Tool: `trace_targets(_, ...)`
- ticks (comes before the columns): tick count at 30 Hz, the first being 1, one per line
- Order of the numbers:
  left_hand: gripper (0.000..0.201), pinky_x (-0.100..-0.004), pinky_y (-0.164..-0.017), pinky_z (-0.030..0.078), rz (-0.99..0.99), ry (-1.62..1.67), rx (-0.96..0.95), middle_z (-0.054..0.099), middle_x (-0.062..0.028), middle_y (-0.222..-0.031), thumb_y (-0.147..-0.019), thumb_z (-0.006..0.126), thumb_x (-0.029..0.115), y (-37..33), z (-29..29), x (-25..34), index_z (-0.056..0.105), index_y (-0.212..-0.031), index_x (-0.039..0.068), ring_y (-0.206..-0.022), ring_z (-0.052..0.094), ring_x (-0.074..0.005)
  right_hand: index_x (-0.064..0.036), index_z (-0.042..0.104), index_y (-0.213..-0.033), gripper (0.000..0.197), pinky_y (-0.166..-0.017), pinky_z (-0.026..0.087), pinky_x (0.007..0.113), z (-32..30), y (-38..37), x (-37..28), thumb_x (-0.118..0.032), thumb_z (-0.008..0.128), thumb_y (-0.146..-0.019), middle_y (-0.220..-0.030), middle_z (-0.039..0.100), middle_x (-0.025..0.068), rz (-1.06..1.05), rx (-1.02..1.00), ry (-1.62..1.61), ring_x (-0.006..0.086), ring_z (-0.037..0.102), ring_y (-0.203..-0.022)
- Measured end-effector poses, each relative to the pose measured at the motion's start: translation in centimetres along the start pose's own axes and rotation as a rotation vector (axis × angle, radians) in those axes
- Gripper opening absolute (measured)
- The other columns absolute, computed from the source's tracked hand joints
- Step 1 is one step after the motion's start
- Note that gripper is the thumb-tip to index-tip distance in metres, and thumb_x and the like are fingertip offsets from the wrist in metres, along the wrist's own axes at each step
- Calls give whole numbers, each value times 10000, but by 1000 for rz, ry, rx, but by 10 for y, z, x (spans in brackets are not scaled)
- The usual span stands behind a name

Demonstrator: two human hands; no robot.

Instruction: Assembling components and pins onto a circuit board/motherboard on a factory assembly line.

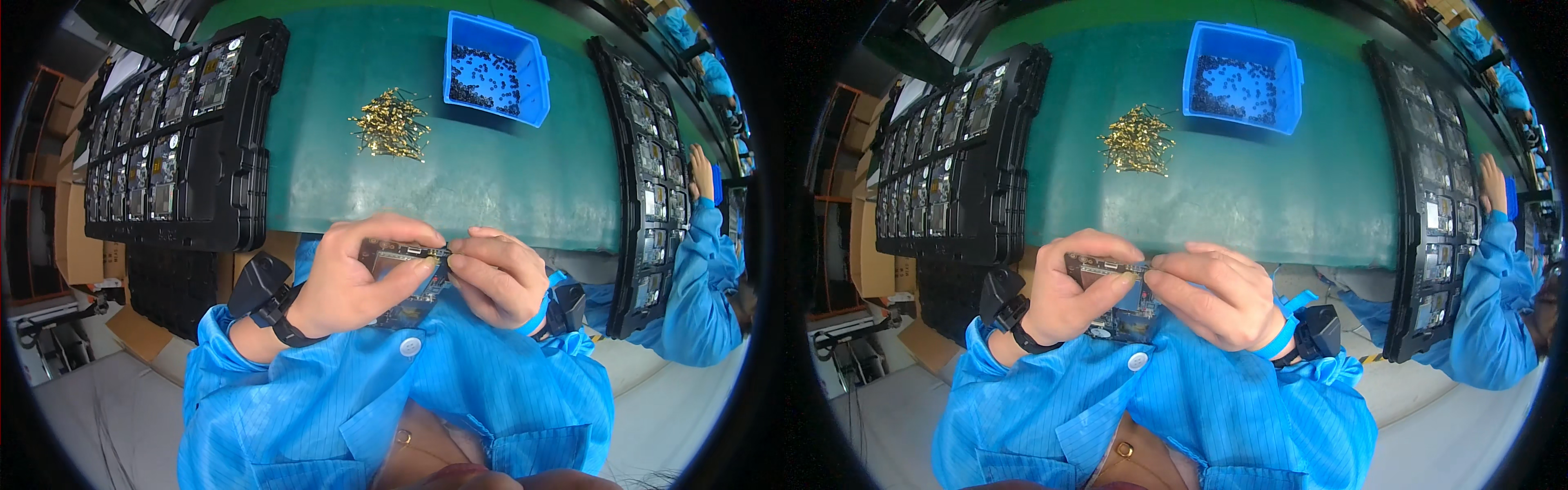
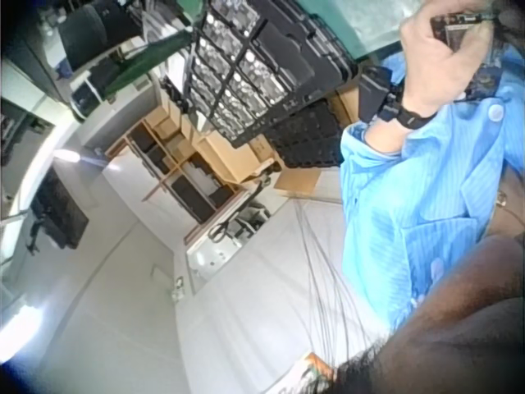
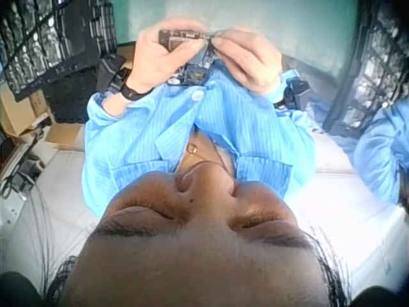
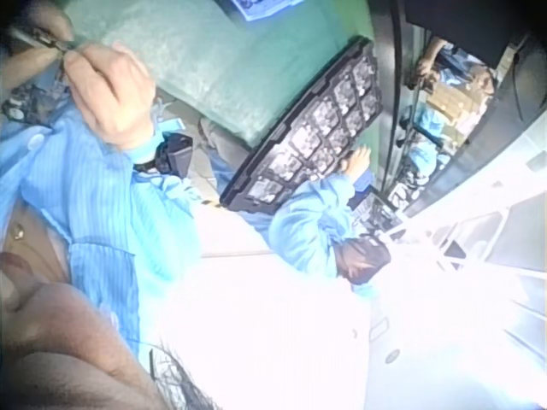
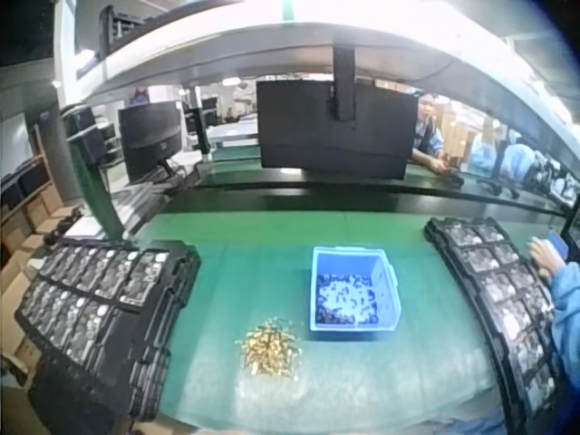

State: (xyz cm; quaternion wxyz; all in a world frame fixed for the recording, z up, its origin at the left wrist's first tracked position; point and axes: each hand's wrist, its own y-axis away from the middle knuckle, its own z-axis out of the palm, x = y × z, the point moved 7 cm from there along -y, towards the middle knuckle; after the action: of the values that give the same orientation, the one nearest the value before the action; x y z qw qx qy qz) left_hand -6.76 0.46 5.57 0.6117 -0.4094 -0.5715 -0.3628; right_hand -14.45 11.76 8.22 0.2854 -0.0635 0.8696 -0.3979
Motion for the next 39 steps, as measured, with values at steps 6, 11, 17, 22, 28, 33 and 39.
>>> trace_targets(6,167,-225,-644,430,-49,89,-49,602,-86,-828,-718,587,-21,1,4,-3,609,-882,-3,-739,558,-119,-3,627,-872,263,-673,522,335,0,5,-2,-27,651,-611,-837,601,110,-17,33,-72,214,606,-697)
trace_targets(11,143,-232,-619,423,-93,95,-80,603,-82,-804,-720,594,14,0,6,-6,620,-860,-2,-712,548,-107,-2,629,-871,259,-685,526,343,1,8,-2,-27,643,-614,-832,598,111,-13,18,-102,220,607,-705)
trace_targets(17,181,-231,-631,428,-117,107,-94,604,-76,-787,-727,592,45,-1,7,-3,609,-895,-21,-722,550,-106,6,615,-861,260,-689,526,338,1,11,1,0,679,-609,-826,607,111,54,95,-159,229,610,-713)
trace_targets(22,189,-231,-643,428,-169,133,-79,603,-83,-820,-740,573,49,0,8,-8,605,-908,-29,-739,553,-113,12,600,-851,275,-632,512,316,1,10,9,-23,709,-601,-803,609,121,188,89,-170,248,611,-700)
trace_targets(28,182,-215,-645,433,-104,76,-162,601,-69,-847,-758,567,4,-1,8,-7,610,-933,-9,-758,556,-96,23,593,-861,226,-584,493,299,4,7,13,-4,648,-643,-794,607,133,263,64,-251,243,608,-681)
trace_targets(33,175,-221,-649,435,-93,49,-189,601,-70,-846,-754,569,3,-2,8,-7,610,-924,-9,-762,557,-99,34,589,-857,200,-573,486,292,5,8,15,1,619,-662,-788,602,137,303,78,-320,230,598,-656)
trace_targets(39,164,-235,-633,425,-152,146,-83,599,-92,-801,-716,584,41,-1,9,-10,613,-865,-20,-719,554,-125,31,587,-849,193,-574,485,290,3,8,15,11,618,-660,-785,598,132,273,106,-320,228,596,-664)
